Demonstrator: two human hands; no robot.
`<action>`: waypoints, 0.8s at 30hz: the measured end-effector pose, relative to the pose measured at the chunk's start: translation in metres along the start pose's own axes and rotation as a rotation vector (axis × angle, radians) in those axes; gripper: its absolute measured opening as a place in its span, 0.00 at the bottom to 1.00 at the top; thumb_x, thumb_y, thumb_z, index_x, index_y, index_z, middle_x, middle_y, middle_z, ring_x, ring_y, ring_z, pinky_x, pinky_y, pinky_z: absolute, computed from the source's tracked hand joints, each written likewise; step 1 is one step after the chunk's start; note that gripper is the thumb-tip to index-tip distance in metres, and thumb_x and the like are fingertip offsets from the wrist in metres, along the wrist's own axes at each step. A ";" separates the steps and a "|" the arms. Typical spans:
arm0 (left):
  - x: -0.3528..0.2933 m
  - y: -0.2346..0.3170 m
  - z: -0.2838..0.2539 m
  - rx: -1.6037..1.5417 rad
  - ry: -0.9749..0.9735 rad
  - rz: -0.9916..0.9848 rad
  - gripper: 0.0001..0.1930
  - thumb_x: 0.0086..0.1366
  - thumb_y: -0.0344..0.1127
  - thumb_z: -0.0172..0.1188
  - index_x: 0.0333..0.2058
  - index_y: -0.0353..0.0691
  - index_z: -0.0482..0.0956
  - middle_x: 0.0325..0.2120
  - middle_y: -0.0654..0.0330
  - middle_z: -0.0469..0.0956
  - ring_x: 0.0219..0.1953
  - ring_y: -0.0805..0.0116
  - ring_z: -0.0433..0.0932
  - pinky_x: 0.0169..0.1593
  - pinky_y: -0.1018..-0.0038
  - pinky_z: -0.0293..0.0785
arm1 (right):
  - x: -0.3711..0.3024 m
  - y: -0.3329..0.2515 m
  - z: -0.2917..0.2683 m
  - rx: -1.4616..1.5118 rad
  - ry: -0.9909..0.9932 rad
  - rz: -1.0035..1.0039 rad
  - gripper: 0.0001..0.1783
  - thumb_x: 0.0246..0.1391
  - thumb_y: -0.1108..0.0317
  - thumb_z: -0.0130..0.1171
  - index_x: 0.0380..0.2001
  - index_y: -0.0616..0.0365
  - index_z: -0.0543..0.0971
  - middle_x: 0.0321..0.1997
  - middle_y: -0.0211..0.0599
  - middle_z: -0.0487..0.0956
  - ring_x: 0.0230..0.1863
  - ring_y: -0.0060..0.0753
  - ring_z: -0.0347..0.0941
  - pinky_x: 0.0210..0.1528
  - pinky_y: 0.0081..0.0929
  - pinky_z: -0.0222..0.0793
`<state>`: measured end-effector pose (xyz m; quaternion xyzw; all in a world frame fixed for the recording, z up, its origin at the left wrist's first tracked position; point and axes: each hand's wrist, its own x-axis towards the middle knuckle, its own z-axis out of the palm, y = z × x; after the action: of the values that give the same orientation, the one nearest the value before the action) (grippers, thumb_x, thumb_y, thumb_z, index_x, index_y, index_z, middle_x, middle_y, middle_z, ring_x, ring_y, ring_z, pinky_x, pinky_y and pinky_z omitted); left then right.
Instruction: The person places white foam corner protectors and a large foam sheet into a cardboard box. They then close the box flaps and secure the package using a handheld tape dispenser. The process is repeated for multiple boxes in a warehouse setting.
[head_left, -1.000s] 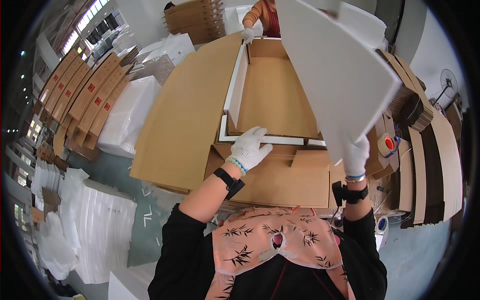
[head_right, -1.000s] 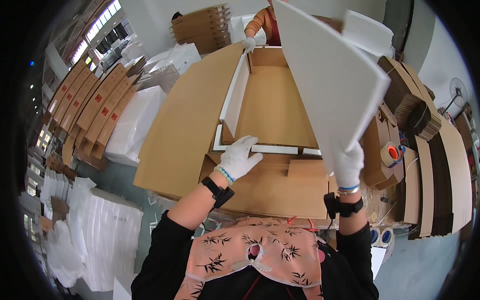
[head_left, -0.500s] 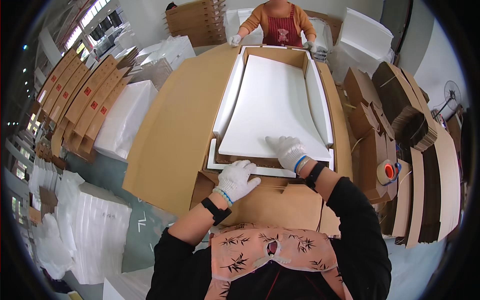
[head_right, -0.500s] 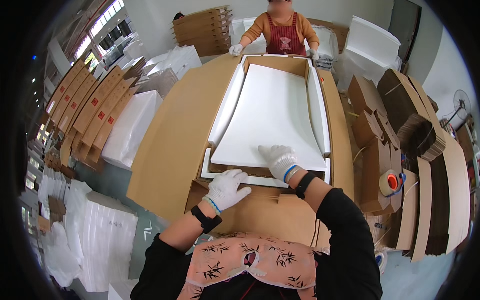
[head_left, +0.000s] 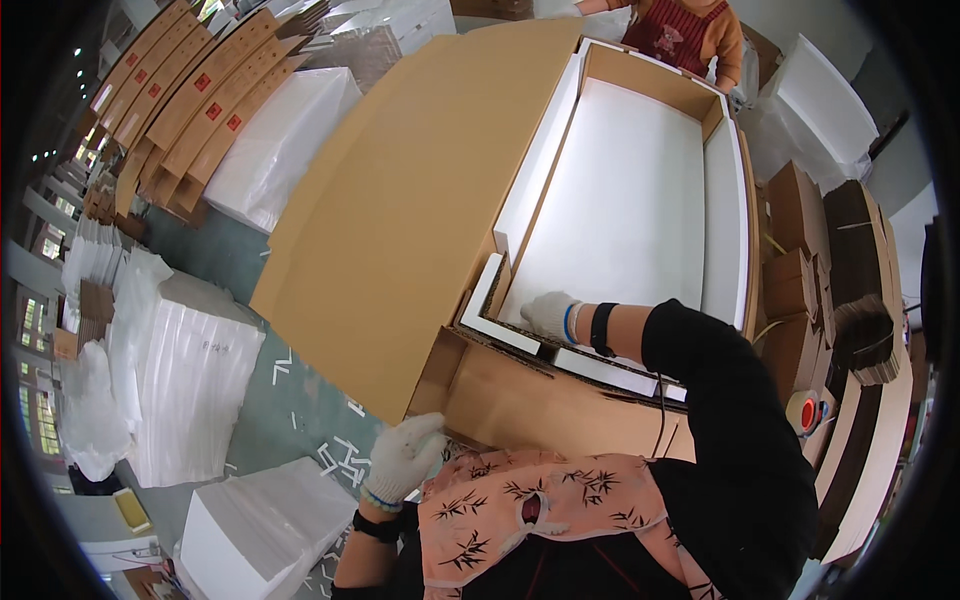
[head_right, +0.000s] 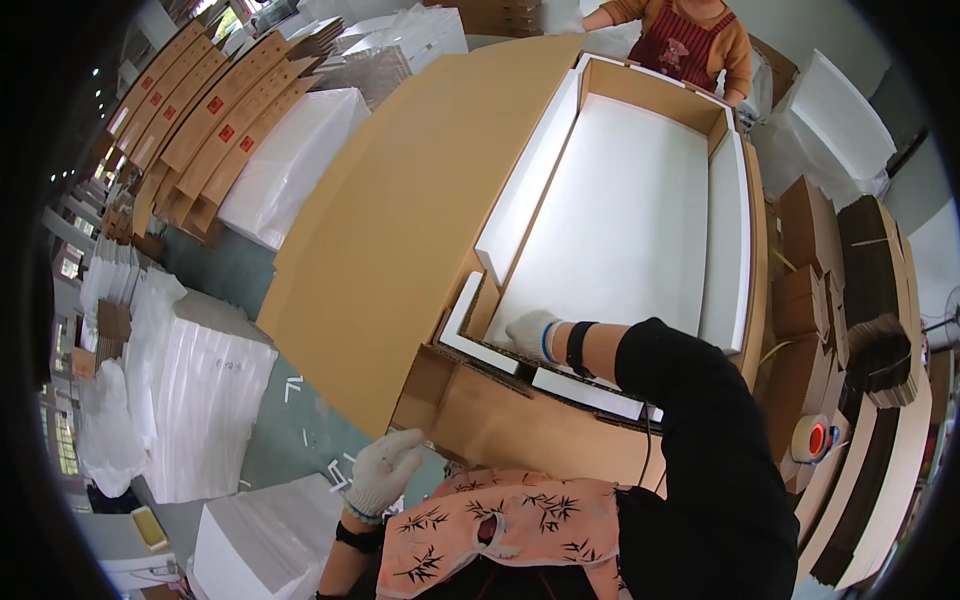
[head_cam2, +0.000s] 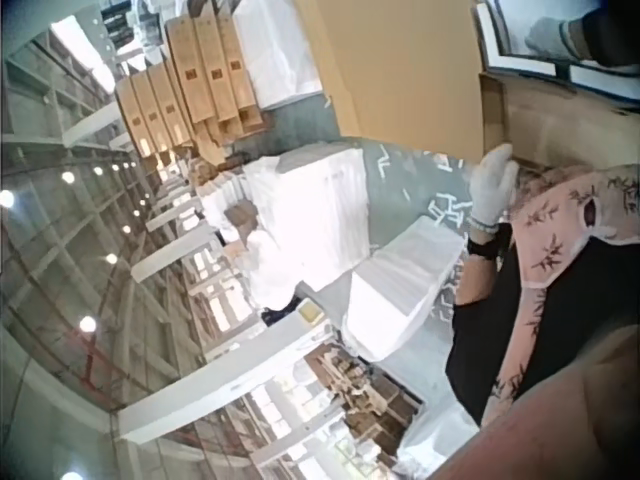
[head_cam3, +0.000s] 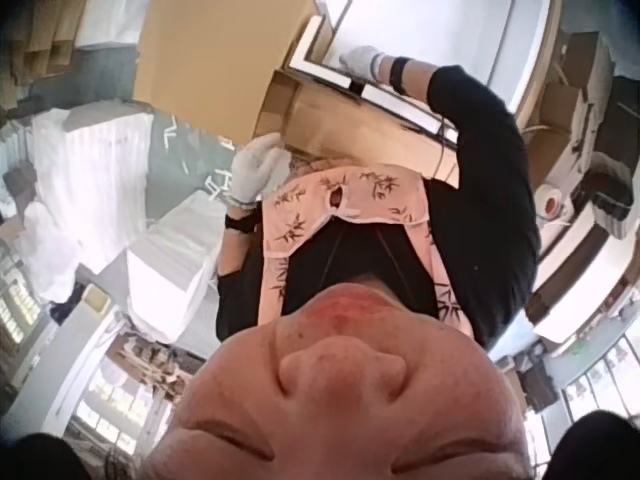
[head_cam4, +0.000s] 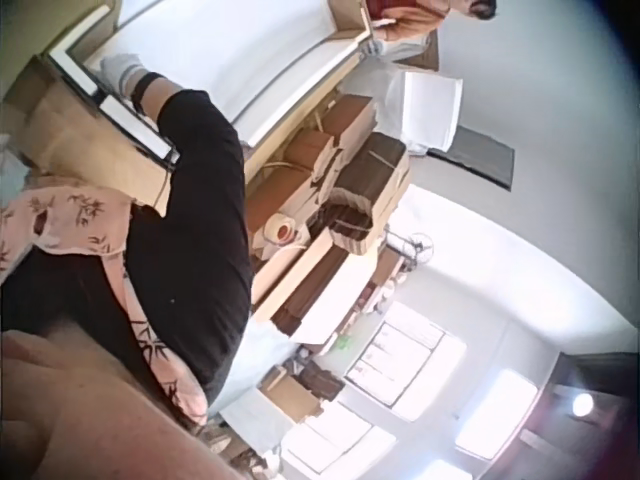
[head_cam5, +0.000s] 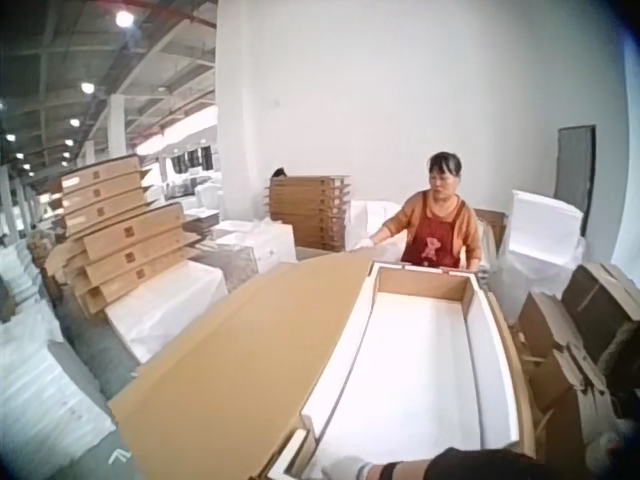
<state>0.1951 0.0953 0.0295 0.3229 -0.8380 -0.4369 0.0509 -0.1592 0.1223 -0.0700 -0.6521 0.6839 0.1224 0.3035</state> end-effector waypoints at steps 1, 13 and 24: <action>-0.016 -0.013 0.002 -0.103 0.048 -0.129 0.16 0.62 0.40 0.59 0.45 0.38 0.81 0.41 0.52 0.82 0.46 0.54 0.80 0.50 0.66 0.75 | 0.013 0.009 0.023 -0.046 0.042 -0.043 0.17 0.61 0.61 0.46 0.45 0.59 0.77 0.39 0.54 0.81 0.43 0.58 0.79 0.47 0.48 0.73; -0.091 -0.141 0.000 0.205 -0.009 -0.698 0.23 0.64 0.51 0.49 0.50 0.46 0.80 0.48 0.50 0.79 0.52 0.49 0.76 0.56 0.61 0.71 | -0.141 0.176 0.103 0.054 -0.924 0.116 0.14 0.51 0.67 0.54 0.36 0.63 0.84 0.36 0.41 0.84 0.35 0.43 0.78 0.39 0.39 0.73; -0.015 -0.255 0.007 0.411 0.067 -0.216 0.18 0.66 0.43 0.50 0.48 0.40 0.78 0.49 0.46 0.77 0.50 0.45 0.76 0.53 0.60 0.73 | -0.218 0.078 -0.027 0.260 0.677 0.179 0.27 0.54 0.63 0.54 0.58 0.56 0.73 0.51 0.48 0.80 0.53 0.48 0.76 0.55 0.39 0.71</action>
<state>0.3311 0.0049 -0.1671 0.4285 -0.8678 -0.2492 -0.0351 -0.2490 0.2943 0.0587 -0.5493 0.8097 -0.1619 0.1283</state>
